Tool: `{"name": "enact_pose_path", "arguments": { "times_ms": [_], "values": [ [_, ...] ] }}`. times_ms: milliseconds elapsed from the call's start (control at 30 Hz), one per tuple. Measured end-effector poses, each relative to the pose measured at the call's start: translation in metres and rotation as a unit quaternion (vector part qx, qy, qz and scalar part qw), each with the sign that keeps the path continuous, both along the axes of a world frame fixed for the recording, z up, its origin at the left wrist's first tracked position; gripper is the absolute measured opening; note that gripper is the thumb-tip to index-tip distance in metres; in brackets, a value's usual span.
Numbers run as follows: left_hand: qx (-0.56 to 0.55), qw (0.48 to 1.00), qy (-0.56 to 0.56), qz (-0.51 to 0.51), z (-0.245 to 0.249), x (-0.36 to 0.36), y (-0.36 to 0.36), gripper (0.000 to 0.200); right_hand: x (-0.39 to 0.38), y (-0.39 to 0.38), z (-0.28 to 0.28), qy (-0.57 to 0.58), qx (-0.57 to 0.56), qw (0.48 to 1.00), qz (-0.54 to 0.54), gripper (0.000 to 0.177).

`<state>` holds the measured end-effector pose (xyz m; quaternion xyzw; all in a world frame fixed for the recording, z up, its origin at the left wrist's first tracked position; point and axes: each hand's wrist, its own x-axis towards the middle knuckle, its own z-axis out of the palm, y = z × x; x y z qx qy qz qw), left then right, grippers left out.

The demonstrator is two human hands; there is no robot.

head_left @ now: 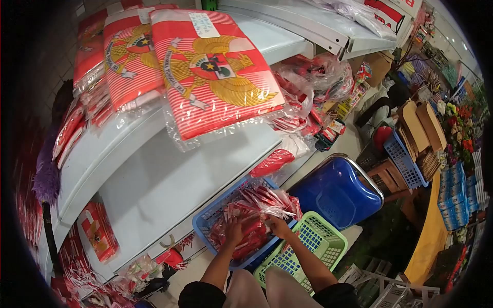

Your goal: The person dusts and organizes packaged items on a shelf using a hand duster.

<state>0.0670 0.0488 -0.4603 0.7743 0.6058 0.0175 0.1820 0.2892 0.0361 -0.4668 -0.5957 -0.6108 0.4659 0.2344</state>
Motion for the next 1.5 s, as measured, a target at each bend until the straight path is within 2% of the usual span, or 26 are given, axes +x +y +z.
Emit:
{"name": "enact_pose_path", "arguments": {
  "times_ms": [33,67,133,167,233,267,333,400,433,500,567,600,633,667,700,733,800,833,867,967,1000,1100,1233,1300,1433,1500],
  "values": [
    [-0.02,1.0,0.008,0.006,0.004,0.002,0.0,0.054,0.001,0.001,0.013,0.006,-0.049,0.999,-0.018,0.055],
    [-0.002,0.999,-0.038,0.01,-0.001,0.003,-0.003,0.052,0.003,0.0,0.01,-0.036,0.01,0.999,-0.018,0.056],
    [0.035,0.991,-0.131,0.016,-0.011,0.006,-0.008,0.047,0.003,0.0,0.001,-0.04,0.097,0.994,-0.022,0.055],
    [0.017,0.993,-0.114,0.025,-0.013,0.008,-0.009,0.043,0.004,-0.001,-0.003,-0.042,0.14,0.989,-0.026,0.055],
    [-0.02,0.996,-0.078,0.046,-0.01,0.011,-0.01,0.034,0.006,-0.004,-0.004,-0.038,0.056,0.998,0.005,0.042],
    [0.015,0.993,-0.111,0.04,-0.005,0.013,-0.009,0.029,0.005,-0.005,-0.002,-0.034,0.015,0.999,0.023,0.037],
    [0.086,0.98,-0.177,0.031,0.011,0.014,-0.008,0.019,0.002,-0.009,-0.004,0.006,0.021,1.0,-0.013,0.031],
    [-0.021,0.977,-0.212,0.005,0.027,0.01,-0.006,0.014,-0.004,-0.011,-0.031,0.088,-0.007,0.994,-0.068,0.025],
    [-0.075,0.971,-0.228,-0.008,0.037,0.008,-0.006,0.011,-0.006,-0.009,-0.023,0.076,-0.015,0.995,-0.066,0.028],
    [-0.072,0.964,-0.256,0.009,0.087,0.011,-0.007,0.012,-0.007,-0.008,-0.001,0.047,-0.033,0.996,-0.062,0.035],
    [-0.091,0.951,-0.295,0.025,0.134,0.003,-0.006,0.013,-0.017,-0.013,-0.006,0.147,-0.064,0.974,-0.159,0.04],
    [-0.111,0.942,-0.314,0.039,0.174,0.0,-0.009,0.009,-0.025,-0.022,0.011,0.232,-0.121,0.943,-0.203,0.041],
    [-0.113,0.922,-0.368,0.044,0.182,-0.007,-0.012,0.007,-0.034,-0.027,0.025,0.314,-0.177,0.901,-0.243,0.042],
    [-0.114,0.898,-0.422,0.049,0.189,-0.016,-0.014,0.006,-0.05,-0.027,0.038,0.33,-0.173,0.878,-0.302,0.044],
    [-0.113,0.872,-0.474,0.051,0.197,-0.024,-0.016,0.006,-0.055,-0.029,0.053,0.429,-0.222,0.835,-0.264,0.045],
    [-0.233,0.821,-0.509,0.111,0.226,-0.031,-0.02,0.007,-0.058,-0.031,0.09,0.521,-0.269,0.779,-0.221,0.046],
    [-0.276,0.718,-0.628,0.119,0.258,-0.034,-0.037,0.008,-0.068,-0.035,0.144,0.626,-0.288,0.697,-0.196,0.046],
    [-0.294,0.66,-0.681,0.118,0.267,-0.036,-0.042,0.009,-0.074,-0.035,0.167,0.649,-0.263,0.68,-0.217,0.044],
    [-0.311,0.64,-0.695,0.099,0.262,-0.044,-0.049,0.023,-0.075,-0.037,0.21,0.684,-0.191,0.671,-0.216,0.035],
    [-0.381,0.484,-0.777,0.127,0.316,-0.036,-0.072,0.046,-0.068,-0.031,0.251,0.678,-0.03,0.709,-0.19,0.034],
    [-0.436,0.412,-0.8,0.026,0.278,-0.052,-0.062,0.068,-0.062,-0.032,0.275,0.683,-0.015,0.707,-0.183,0.039],
    [-0.363,0.511,-0.766,0.141,0.343,-0.028,-0.065,0.073,-0.055,-0.032,0.334,0.652,0.024,0.743,-0.15,0.042],
    [-0.326,0.632,-0.676,0.195,0.388,-0.026,-0.059,0.065,-0.07,-0.04,0.383,0.615,0.043,0.781,-0.101,0.043],
    [-0.321,0.624,-0.694,0.163,0.368,-0.039,-0.049,0.063,-0.084,-0.044,0.397,0.612,0.039,0.786,-0.081,0.044],
    [-0.298,0.58,-0.73,0.205,0.398,-0.058,-0.074,0.066,-0.112,-0.056,0.432,0.488,0.121,0.862,-0.069,0.044],
    [-0.264,0.541,-0.778,0.182,0.401,-0.07,-0.088,0.066,-0.129,-0.069,0.457,0.479,0.138,0.865,-0.061,0.047]
  ]
}}
